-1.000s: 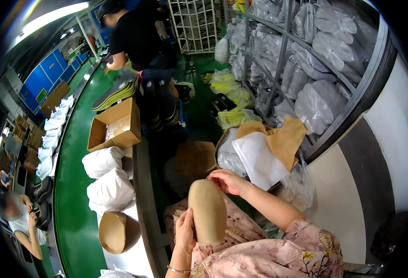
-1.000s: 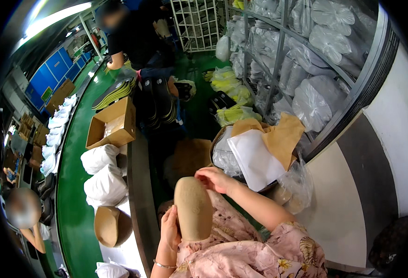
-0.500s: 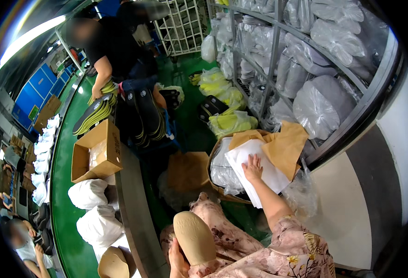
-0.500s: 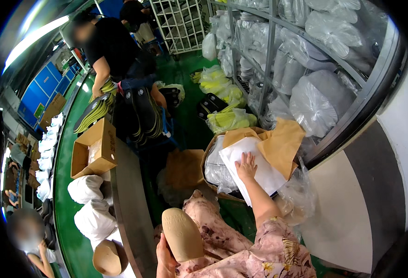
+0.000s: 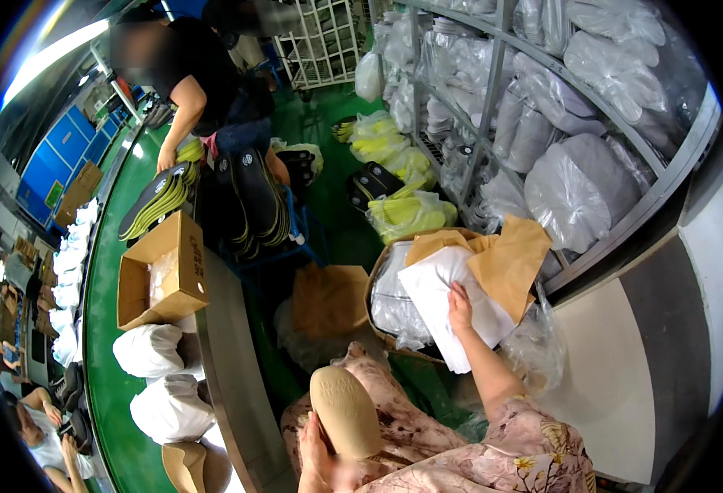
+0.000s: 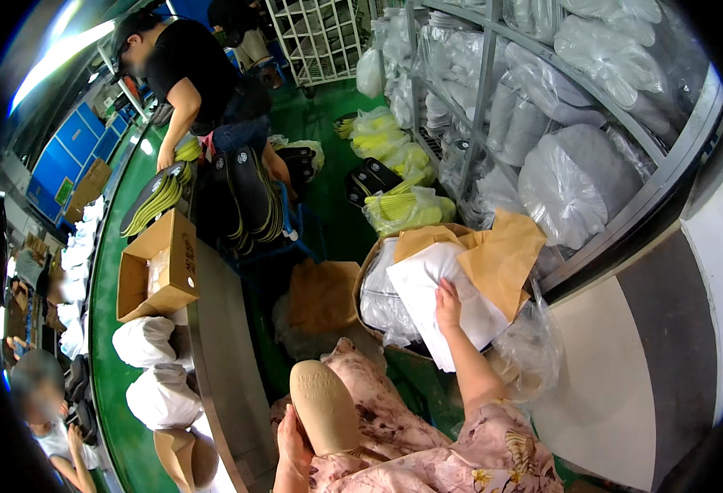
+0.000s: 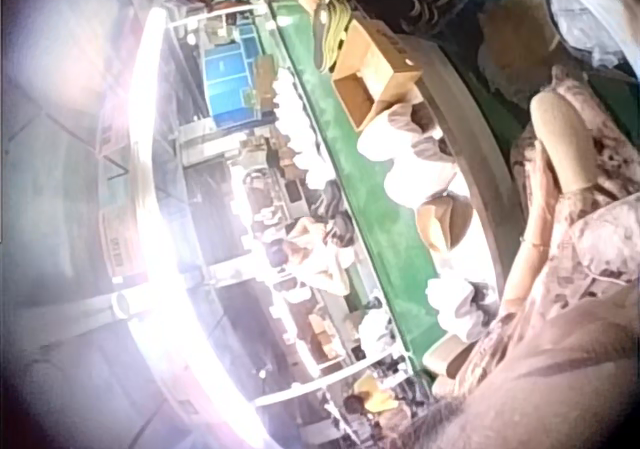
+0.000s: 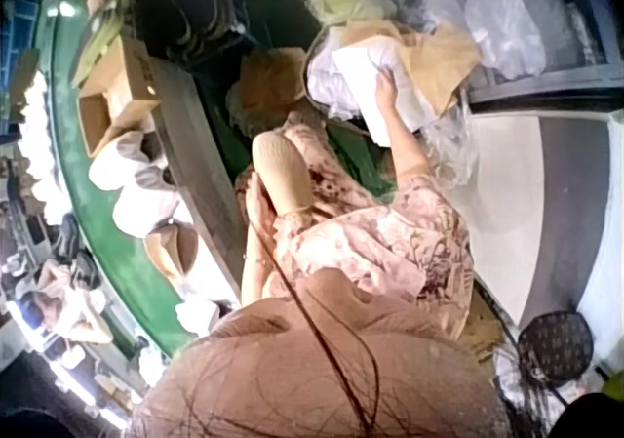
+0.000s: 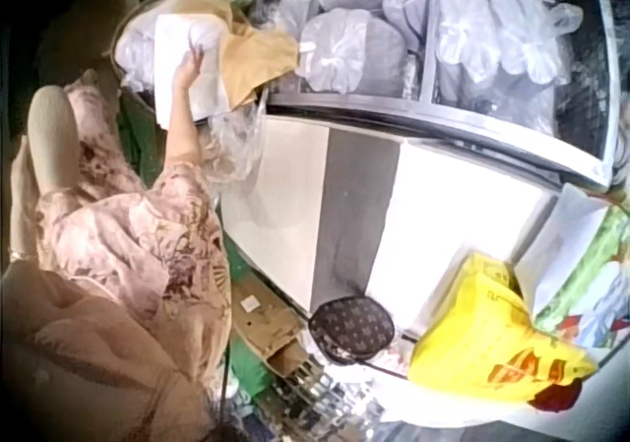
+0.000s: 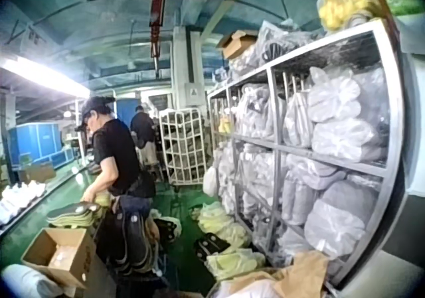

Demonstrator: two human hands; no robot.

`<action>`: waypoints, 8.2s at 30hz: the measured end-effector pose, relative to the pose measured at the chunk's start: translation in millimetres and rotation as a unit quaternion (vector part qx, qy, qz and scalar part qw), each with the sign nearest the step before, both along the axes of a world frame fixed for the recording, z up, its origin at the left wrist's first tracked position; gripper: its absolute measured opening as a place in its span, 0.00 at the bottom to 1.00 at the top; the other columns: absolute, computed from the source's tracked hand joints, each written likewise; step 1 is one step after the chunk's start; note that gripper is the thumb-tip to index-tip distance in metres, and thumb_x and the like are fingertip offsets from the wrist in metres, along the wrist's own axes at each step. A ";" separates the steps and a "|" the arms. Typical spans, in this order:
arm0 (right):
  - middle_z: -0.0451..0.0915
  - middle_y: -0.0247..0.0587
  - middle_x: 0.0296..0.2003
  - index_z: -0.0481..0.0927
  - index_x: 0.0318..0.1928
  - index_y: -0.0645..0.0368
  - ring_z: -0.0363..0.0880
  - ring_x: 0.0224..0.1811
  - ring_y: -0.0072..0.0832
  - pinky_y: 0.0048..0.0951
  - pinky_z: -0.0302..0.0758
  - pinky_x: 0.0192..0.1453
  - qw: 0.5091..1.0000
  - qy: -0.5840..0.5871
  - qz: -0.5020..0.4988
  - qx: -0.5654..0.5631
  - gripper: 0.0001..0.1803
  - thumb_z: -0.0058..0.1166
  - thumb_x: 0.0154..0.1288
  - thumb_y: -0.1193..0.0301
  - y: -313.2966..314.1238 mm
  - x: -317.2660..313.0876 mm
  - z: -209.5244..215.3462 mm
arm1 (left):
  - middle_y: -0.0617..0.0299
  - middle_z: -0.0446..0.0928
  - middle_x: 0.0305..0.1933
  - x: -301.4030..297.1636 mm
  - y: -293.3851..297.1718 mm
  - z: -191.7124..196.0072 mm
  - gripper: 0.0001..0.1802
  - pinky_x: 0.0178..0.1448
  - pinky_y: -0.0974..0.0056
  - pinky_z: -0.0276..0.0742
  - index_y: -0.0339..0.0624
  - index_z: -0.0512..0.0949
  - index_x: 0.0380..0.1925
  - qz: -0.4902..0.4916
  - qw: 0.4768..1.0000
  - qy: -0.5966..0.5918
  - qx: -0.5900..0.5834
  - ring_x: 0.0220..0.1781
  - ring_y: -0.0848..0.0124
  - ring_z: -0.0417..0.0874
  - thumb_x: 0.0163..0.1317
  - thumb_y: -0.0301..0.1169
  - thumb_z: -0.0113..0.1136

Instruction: The person wraps shoe forms in white paper and inserts them into black shoes before placing them on a rack in a factory.

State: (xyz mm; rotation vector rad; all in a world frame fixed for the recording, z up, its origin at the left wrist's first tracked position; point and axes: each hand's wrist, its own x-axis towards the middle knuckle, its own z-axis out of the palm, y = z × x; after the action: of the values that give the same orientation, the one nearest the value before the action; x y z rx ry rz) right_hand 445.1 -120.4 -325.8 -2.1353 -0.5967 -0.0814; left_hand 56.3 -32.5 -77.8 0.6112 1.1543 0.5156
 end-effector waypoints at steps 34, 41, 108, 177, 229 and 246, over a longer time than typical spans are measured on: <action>0.67 0.36 0.47 0.68 0.57 0.58 0.70 0.43 0.22 0.23 0.72 0.37 0.746 0.277 0.601 0.076 0.22 0.47 0.61 0.75 89.3 -301.3 349.3 | 0.68 0.75 0.39 -68.9 7.8 28.3 0.09 0.44 0.75 0.68 0.37 0.73 0.43 0.078 0.914 -0.267 0.295 0.40 0.81 0.72 0.64 0.25 0.49; 0.65 0.45 0.48 0.62 0.61 0.57 0.67 0.51 0.40 0.33 0.67 0.55 0.802 -0.135 0.579 0.055 0.39 0.62 0.47 0.66 99.1 -328.1 370.3 | 0.65 0.76 0.39 -82.1 4.8 27.7 0.10 0.42 0.71 0.75 0.39 0.74 0.43 0.088 0.911 -0.305 0.263 0.39 0.77 0.78 0.60 0.23 0.53; 0.71 0.41 0.49 0.65 0.57 0.63 0.67 0.53 0.27 0.28 0.65 0.56 0.765 0.256 0.577 0.127 0.25 0.43 0.67 0.58 110.7 -342.3 347.6 | 0.53 0.62 0.62 -82.7 17.5 50.9 0.39 0.64 0.58 0.62 0.38 0.53 0.62 0.203 0.878 -0.265 0.344 0.61 0.61 0.65 0.62 0.58 0.40; 0.74 0.33 0.28 0.77 0.31 0.66 0.72 0.29 0.21 0.22 0.70 0.36 0.838 0.272 0.447 0.151 0.11 0.61 0.54 0.70 76.1 -351.7 345.4 | 0.49 0.73 0.48 -65.7 41.9 84.5 0.48 0.54 0.57 0.71 0.36 0.61 0.55 0.244 0.866 -0.374 0.224 0.50 0.57 0.75 0.51 0.70 0.39; 0.71 0.37 0.52 0.67 0.56 0.56 0.68 0.56 0.31 0.35 0.66 0.60 0.190 0.778 0.443 0.403 0.27 0.54 0.53 0.77 77.8 -357.7 340.5 | 0.43 0.69 0.52 -60.7 27.6 108.7 0.58 0.57 0.53 0.70 0.30 0.58 0.57 0.110 0.856 -0.457 0.217 0.53 0.52 0.74 0.40 0.71 0.51; 0.60 0.53 0.55 0.49 0.60 0.64 0.62 0.59 0.38 0.34 0.62 0.61 0.821 0.132 0.494 0.255 0.52 0.71 0.38 0.69 67.3 -347.0 333.4 | 0.56 0.63 0.58 -51.3 27.7 58.4 0.47 0.62 0.59 0.63 0.37 0.54 0.60 0.142 0.894 -0.355 0.235 0.58 0.64 0.67 0.48 0.53 0.62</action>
State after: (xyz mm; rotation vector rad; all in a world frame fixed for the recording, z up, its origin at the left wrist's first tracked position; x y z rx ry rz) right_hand 98.0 -53.1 7.6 -1.0955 -1.2736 0.5613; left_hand 5.0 -4.8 -19.3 0.5884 0.4063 1.1817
